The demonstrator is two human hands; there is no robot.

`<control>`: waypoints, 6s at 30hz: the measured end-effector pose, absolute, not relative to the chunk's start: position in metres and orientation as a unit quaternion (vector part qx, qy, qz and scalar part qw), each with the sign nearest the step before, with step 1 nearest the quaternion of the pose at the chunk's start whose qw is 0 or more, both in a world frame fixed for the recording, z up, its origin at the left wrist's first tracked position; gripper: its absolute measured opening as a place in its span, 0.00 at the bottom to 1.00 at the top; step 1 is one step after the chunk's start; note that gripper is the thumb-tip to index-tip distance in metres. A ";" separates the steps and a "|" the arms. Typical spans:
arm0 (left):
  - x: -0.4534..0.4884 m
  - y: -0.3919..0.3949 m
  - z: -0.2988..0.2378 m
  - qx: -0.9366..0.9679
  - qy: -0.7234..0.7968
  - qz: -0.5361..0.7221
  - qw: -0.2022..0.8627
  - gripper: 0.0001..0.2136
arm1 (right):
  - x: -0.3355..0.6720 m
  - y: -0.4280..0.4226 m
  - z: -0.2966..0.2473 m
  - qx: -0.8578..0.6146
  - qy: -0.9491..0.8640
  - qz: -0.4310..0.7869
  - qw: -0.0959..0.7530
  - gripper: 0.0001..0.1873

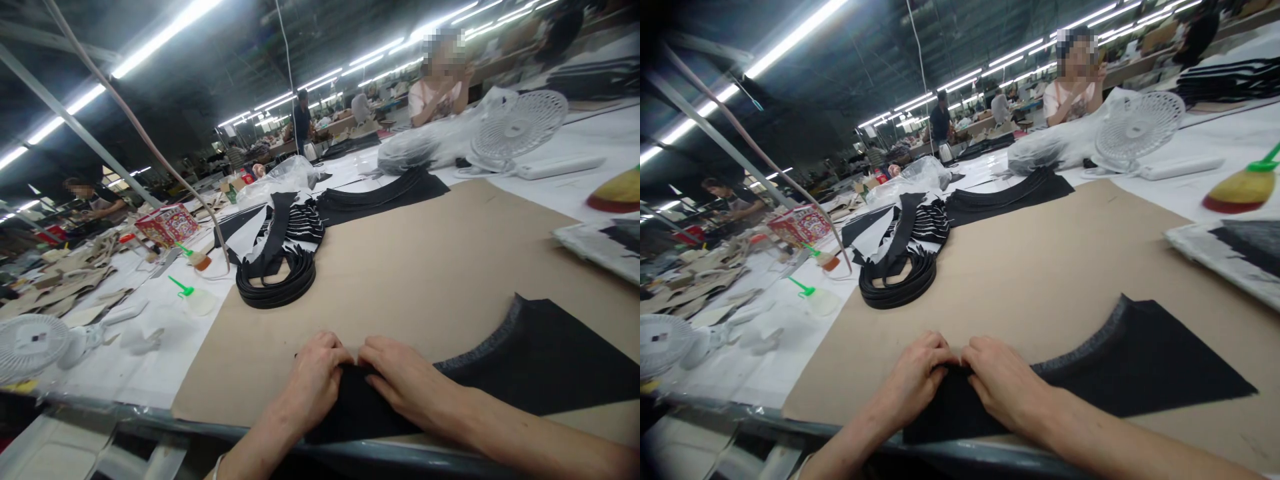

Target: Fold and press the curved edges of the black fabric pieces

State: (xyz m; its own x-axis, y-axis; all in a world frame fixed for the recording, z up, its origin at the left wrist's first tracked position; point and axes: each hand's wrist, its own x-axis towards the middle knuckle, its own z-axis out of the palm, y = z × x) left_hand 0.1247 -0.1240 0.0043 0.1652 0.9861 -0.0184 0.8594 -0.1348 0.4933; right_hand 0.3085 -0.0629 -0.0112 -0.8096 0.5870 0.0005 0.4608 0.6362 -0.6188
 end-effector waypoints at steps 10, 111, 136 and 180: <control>0.120 -0.139 -0.010 0.778 0.594 0.155 0.132 0.15 | 0.316 -0.065 -0.026 -0.212 -0.935 0.245 0.144 0.12; 0.143 -0.150 -0.010 0.699 0.675 0.227 0.072 0.17 | 0.329 -0.028 0.026 -0.279 -0.922 0.264 -0.053 0.07; 0.179 -0.131 -0.010 0.725 0.645 0.207 0.127 0.16 | 0.358 -0.034 -0.011 -0.176 -0.933 0.295 0.108 0.08; 0.191 -0.143 -0.027 0.842 0.527 0.113 -0.032 0.26 | 0.421 -0.008 -0.025 -0.059 -0.970 0.199 0.125 0.09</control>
